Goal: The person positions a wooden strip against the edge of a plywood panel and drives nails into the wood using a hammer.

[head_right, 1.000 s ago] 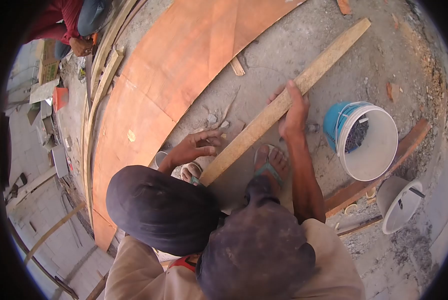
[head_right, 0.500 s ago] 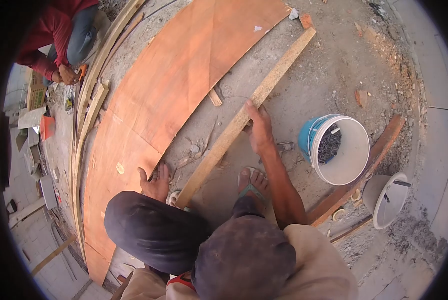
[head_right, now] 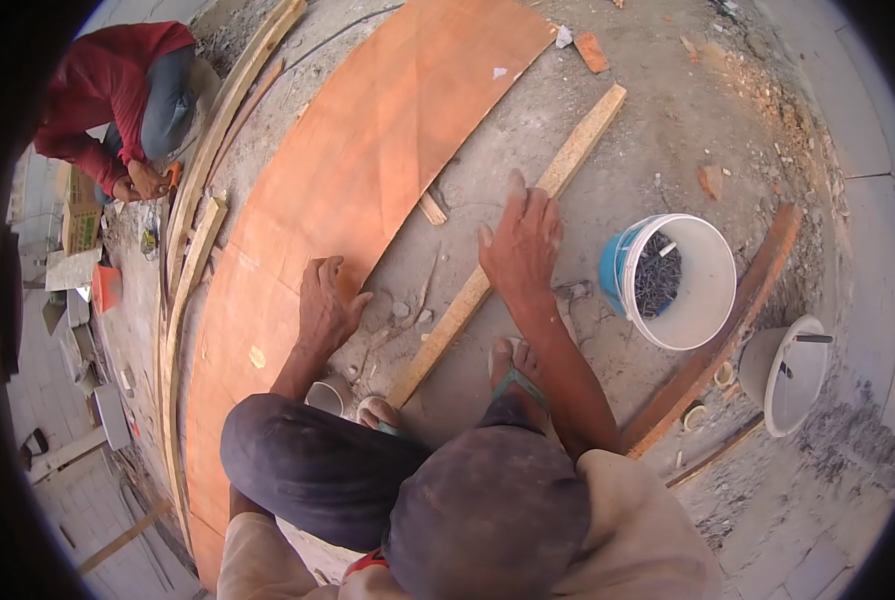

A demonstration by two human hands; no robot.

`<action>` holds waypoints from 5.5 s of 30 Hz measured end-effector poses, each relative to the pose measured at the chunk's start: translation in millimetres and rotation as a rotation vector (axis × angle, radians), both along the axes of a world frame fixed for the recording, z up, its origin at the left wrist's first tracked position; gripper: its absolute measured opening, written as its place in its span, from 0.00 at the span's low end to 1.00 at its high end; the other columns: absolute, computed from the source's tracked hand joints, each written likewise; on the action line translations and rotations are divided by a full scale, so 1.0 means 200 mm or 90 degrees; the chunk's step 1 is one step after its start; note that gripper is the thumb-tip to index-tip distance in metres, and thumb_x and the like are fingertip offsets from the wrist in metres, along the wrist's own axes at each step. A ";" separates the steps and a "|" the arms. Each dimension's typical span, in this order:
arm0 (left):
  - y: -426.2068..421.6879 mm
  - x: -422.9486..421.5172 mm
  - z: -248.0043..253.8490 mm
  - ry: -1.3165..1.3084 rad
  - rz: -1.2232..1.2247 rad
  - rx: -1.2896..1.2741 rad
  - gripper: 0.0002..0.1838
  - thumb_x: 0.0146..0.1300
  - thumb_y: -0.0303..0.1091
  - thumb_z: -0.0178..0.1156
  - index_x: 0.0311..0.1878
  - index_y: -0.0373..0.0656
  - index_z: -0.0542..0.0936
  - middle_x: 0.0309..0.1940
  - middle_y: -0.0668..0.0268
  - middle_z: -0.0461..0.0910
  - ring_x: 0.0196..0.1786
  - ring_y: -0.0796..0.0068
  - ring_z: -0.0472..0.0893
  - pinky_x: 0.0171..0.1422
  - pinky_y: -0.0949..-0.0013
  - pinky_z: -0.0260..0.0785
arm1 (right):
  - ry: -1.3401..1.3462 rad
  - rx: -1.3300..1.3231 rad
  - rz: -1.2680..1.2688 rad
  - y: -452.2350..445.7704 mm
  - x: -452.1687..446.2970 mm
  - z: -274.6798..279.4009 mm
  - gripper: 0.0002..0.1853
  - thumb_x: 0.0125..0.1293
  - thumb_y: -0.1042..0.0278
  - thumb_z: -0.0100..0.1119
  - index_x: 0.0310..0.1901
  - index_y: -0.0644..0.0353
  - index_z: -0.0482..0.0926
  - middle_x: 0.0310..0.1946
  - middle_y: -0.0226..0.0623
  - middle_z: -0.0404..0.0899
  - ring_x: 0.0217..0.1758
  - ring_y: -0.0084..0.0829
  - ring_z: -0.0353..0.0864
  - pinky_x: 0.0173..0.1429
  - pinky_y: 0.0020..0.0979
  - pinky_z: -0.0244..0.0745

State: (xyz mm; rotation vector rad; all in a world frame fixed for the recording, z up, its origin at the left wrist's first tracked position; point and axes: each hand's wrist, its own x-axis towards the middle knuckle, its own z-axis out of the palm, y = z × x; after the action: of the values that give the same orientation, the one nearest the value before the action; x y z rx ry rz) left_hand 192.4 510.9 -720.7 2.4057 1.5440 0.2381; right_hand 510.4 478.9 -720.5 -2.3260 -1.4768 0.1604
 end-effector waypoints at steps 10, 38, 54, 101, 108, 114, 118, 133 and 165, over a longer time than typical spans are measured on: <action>0.08 0.02 -0.23 0.103 -0.065 0.089 0.30 0.61 0.31 0.69 0.66 0.37 0.73 0.62 0.48 0.73 0.65 0.46 0.75 0.61 0.48 0.67 | 0.111 -0.161 0.232 0.40 -0.24 -0.38 0.21 0.68 0.61 0.70 0.53 0.68 0.78 0.50 0.61 0.84 0.52 0.60 0.89 0.58 0.54 0.85; 0.15 0.15 -0.20 0.029 -0.079 0.094 0.26 0.60 0.18 0.58 0.64 0.39 0.74 0.61 0.51 0.74 0.64 0.49 0.75 0.62 0.49 0.65 | 0.808 -0.304 -0.008 -0.20 0.21 0.13 0.27 0.63 0.60 0.76 0.53 0.76 0.80 0.39 0.49 0.87 0.46 0.37 0.92 0.44 0.33 0.88; 0.16 0.15 -0.17 0.078 -0.182 0.111 0.25 0.63 0.21 0.58 0.65 0.38 0.74 0.63 0.51 0.74 0.65 0.50 0.75 0.65 0.48 0.64 | 0.289 -0.280 -0.115 -0.24 0.14 -0.18 0.66 0.66 0.44 0.73 0.82 0.75 0.34 0.57 0.75 0.82 0.56 0.68 0.86 0.65 0.55 0.81; 0.45 -0.03 0.47 0.121 -0.037 0.088 0.34 0.52 0.25 0.78 0.62 0.43 0.73 0.64 0.52 0.73 0.72 0.51 0.72 0.73 0.45 0.56 | -0.212 -0.185 0.710 1.22 -0.39 -0.42 0.18 0.54 0.70 0.78 0.49 0.47 0.93 0.54 0.35 0.89 0.73 0.41 0.79 0.81 0.53 0.62; 0.41 0.01 0.36 0.104 -0.075 0.106 0.33 0.53 0.25 0.77 0.61 0.44 0.74 0.64 0.53 0.74 0.70 0.52 0.73 0.71 0.45 0.58 | -0.174 0.133 0.688 0.96 -0.13 -0.32 0.08 0.66 0.69 0.67 0.45 0.46 0.89 0.51 0.24 0.86 0.63 0.32 0.81 0.72 0.44 0.71; 0.40 0.02 0.34 0.092 -0.059 0.130 0.32 0.50 0.21 0.74 0.60 0.44 0.75 0.64 0.55 0.75 0.69 0.53 0.75 0.70 0.46 0.59 | -0.172 0.246 0.641 0.70 -0.01 -0.43 0.06 0.66 0.70 0.64 0.43 0.48 0.81 0.47 0.25 0.77 0.60 0.33 0.78 0.78 0.51 0.67; 0.42 -0.03 0.31 0.094 -0.055 0.127 0.34 0.51 0.23 0.77 0.61 0.44 0.73 0.65 0.50 0.74 0.72 0.50 0.72 0.73 0.46 0.57 | -0.155 0.363 0.577 0.55 0.01 -0.48 0.04 0.67 0.68 0.64 0.41 0.48 0.80 0.42 0.25 0.77 0.59 0.30 0.78 0.77 0.51 0.69; 0.38 0.01 0.20 0.060 -0.089 0.103 0.34 0.48 0.17 0.68 0.62 0.43 0.74 0.62 0.56 0.74 0.66 0.53 0.75 0.67 0.46 0.61 | -0.040 0.115 0.545 0.93 -0.15 -0.44 0.13 0.67 0.78 0.62 0.50 0.60 0.90 0.55 0.39 0.88 0.66 0.45 0.81 0.73 0.45 0.80; 0.41 0.01 0.13 0.064 -0.063 0.108 0.33 0.45 0.16 0.67 0.60 0.42 0.75 0.65 0.55 0.74 0.69 0.52 0.74 0.69 0.46 0.59 | -0.174 0.010 0.666 0.86 -0.01 -0.23 0.07 0.70 0.70 0.62 0.47 0.50 0.83 0.48 0.30 0.81 0.64 0.35 0.79 0.82 0.56 0.65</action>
State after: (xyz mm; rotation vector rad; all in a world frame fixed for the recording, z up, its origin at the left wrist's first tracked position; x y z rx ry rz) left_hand 194.2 592.6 -695.4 2.6555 1.4949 0.2396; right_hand 507.5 650.7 -765.5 -1.3649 -2.6677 0.0954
